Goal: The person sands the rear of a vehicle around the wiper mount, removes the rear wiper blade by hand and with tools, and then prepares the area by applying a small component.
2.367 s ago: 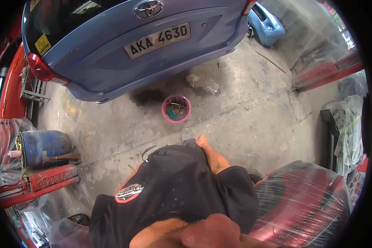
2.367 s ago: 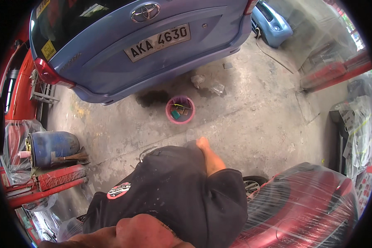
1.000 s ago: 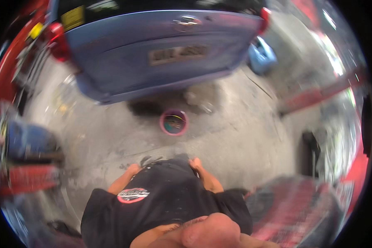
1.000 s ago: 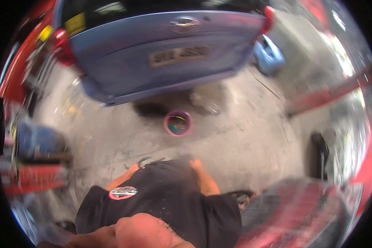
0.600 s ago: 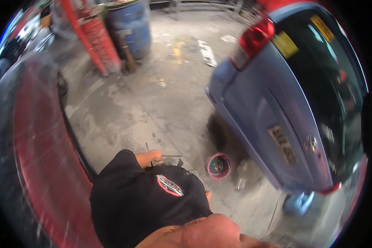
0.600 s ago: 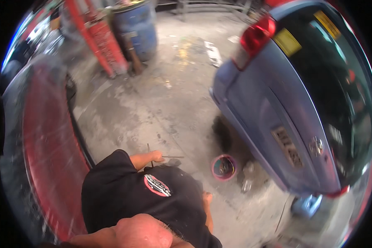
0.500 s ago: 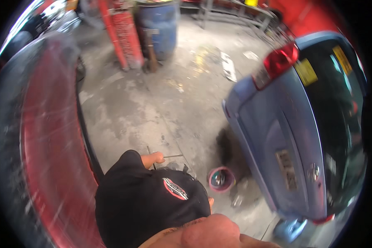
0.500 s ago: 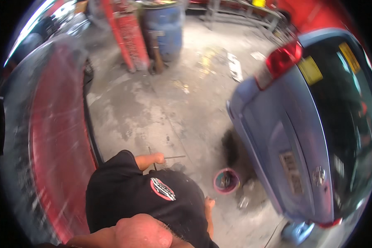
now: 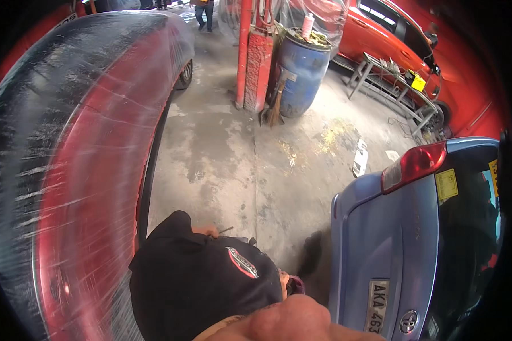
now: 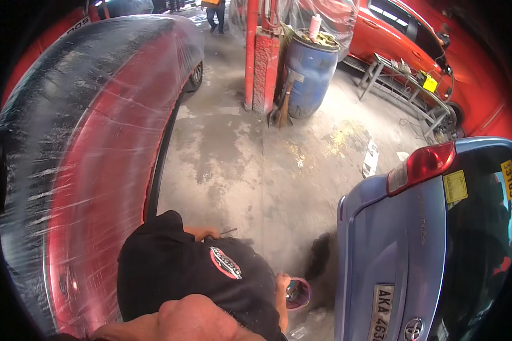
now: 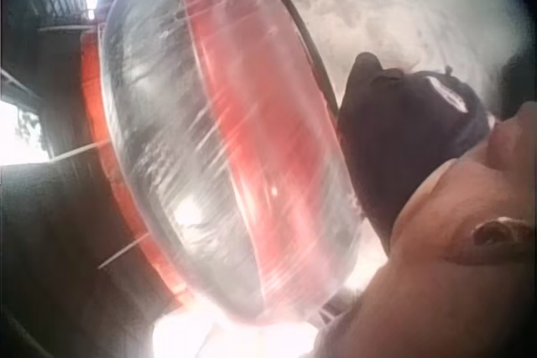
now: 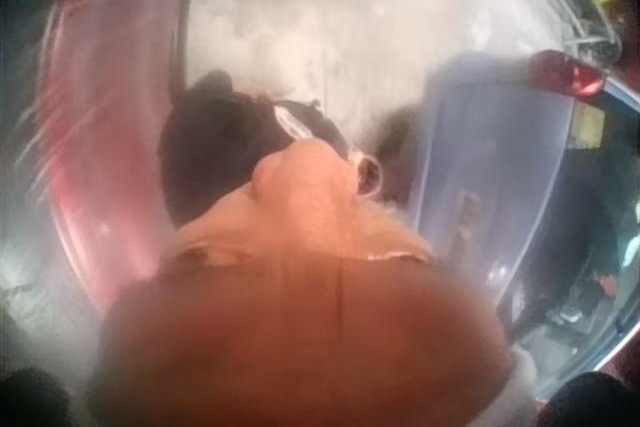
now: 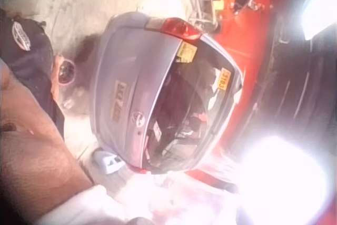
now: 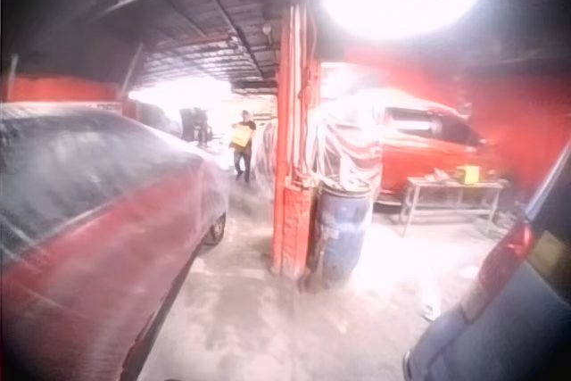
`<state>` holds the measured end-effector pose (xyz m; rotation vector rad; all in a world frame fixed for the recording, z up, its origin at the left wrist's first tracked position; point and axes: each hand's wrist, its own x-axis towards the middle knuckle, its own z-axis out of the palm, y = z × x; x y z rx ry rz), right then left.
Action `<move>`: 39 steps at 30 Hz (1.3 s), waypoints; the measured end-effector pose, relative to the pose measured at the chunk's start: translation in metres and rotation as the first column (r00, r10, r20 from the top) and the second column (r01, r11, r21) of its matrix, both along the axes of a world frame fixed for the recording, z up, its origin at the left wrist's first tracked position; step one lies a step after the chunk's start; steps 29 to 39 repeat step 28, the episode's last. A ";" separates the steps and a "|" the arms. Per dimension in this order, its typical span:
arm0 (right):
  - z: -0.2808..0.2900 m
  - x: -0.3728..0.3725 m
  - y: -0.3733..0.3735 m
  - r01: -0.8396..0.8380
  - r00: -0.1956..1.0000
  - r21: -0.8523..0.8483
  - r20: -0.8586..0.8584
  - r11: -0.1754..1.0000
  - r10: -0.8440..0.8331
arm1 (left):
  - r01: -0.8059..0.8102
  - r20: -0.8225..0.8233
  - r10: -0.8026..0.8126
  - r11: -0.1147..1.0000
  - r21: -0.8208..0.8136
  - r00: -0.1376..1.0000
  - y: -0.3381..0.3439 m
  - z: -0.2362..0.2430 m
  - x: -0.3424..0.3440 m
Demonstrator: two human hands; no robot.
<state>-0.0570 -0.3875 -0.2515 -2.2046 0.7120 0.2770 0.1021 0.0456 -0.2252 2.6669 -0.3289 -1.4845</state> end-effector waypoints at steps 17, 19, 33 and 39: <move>0.117 0.189 0.036 0.004 0.985 0.540 -0.147 0.842 0.089 | -0.413 0.194 0.483 0.856 -0.311 0.854 -0.086 -0.044 0.188; 0.141 0.248 0.048 0.073 0.991 0.532 -0.136 0.843 0.000 | -0.554 -0.063 0.652 0.585 -0.593 0.756 -0.142 0.014 0.218; 0.160 0.432 0.093 0.121 0.988 0.571 0.007 0.812 -0.152 | -0.163 0.000 0.395 0.380 -0.911 0.919 -0.183 0.126 0.290; 0.160 0.432 0.093 0.121 0.988 0.571 0.007 0.812 -0.152 | -0.163 0.000 0.395 0.380 -0.911 0.919 -0.183 0.126 0.290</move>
